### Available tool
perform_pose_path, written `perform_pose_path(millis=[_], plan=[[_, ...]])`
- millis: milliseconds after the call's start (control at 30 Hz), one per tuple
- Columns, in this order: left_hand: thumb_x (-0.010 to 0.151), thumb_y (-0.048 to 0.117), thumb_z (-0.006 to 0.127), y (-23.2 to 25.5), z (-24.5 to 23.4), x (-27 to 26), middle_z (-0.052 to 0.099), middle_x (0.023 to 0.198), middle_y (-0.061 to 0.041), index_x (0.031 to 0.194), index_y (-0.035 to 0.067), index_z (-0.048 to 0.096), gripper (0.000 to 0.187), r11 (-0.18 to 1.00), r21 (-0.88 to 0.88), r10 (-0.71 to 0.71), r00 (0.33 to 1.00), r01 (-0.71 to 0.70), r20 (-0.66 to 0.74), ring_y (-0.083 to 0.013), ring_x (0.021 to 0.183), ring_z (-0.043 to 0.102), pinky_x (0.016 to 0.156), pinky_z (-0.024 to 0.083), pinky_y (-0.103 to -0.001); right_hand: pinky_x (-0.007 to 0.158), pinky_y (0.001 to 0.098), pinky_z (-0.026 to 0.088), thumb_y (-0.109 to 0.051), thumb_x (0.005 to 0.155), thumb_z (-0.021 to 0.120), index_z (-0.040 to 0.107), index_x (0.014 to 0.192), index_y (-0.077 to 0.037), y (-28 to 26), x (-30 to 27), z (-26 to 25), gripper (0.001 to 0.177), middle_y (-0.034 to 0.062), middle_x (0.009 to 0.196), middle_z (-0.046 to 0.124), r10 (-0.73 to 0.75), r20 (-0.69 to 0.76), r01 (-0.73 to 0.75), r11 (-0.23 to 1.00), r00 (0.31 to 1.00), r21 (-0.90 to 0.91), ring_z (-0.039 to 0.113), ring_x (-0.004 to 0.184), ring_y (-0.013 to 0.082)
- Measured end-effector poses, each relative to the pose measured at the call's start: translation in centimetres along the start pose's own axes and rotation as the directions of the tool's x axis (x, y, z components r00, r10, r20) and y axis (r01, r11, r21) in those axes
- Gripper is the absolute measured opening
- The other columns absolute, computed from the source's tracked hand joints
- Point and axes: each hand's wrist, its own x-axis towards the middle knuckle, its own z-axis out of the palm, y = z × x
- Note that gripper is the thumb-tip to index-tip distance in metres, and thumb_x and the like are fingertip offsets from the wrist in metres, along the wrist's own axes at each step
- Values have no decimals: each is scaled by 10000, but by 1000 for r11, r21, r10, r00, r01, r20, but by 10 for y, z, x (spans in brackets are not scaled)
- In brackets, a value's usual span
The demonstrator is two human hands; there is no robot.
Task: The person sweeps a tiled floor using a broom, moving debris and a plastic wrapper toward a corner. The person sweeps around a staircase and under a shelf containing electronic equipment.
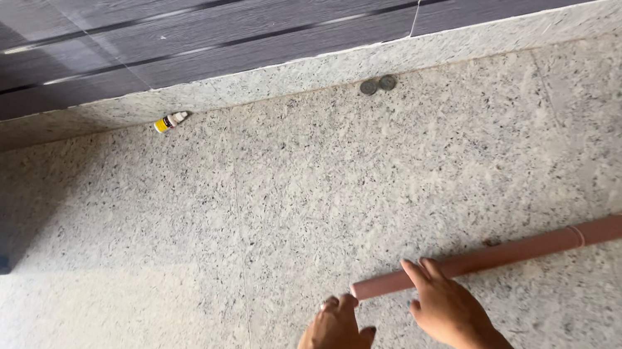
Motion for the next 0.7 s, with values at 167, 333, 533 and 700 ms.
perform_pose_path(millis=[167,333,533,700], plan=[[994,317,630,7,3,-1,439,1492,-161,1513,79,342,639,999,21,-31,999,30,32,-289,1378,502,1139,461,-412,964,284,608,37,959,465,297,1565,-141,18,21,32,653,-10,1675,255,-9,-145,21,997,989,81,572,1338,204],[944,245,661,41,-2,-15,446,1482,-150,1492,92,354,647,999,18,31,993,-30,-112,-308,1369,496,1135,461,-417,927,351,595,31,925,538,428,1432,-93,3,-21,11,533,36,1548,355,140,-176,-126,988,974,88,581,1239,305],[899,313,741,97,-13,-51,527,1420,-136,1391,109,452,606,990,84,112,994,-113,19,-314,1361,497,1120,463,-439,758,322,641,-118,921,599,486,1286,-75,11,-106,-63,384,59,1364,481,23,-299,-47,996,954,-73,591,1139,298],[892,315,722,157,-36,-95,636,1285,-152,1267,82,552,472,967,43,253,967,-251,-25,-314,1189,643,1016,532,-447,871,347,575,-81,919,620,619,1102,-85,33,-162,-134,183,7,1253,561,-68,-376,-26,971,924,-239,569,1112,255]])
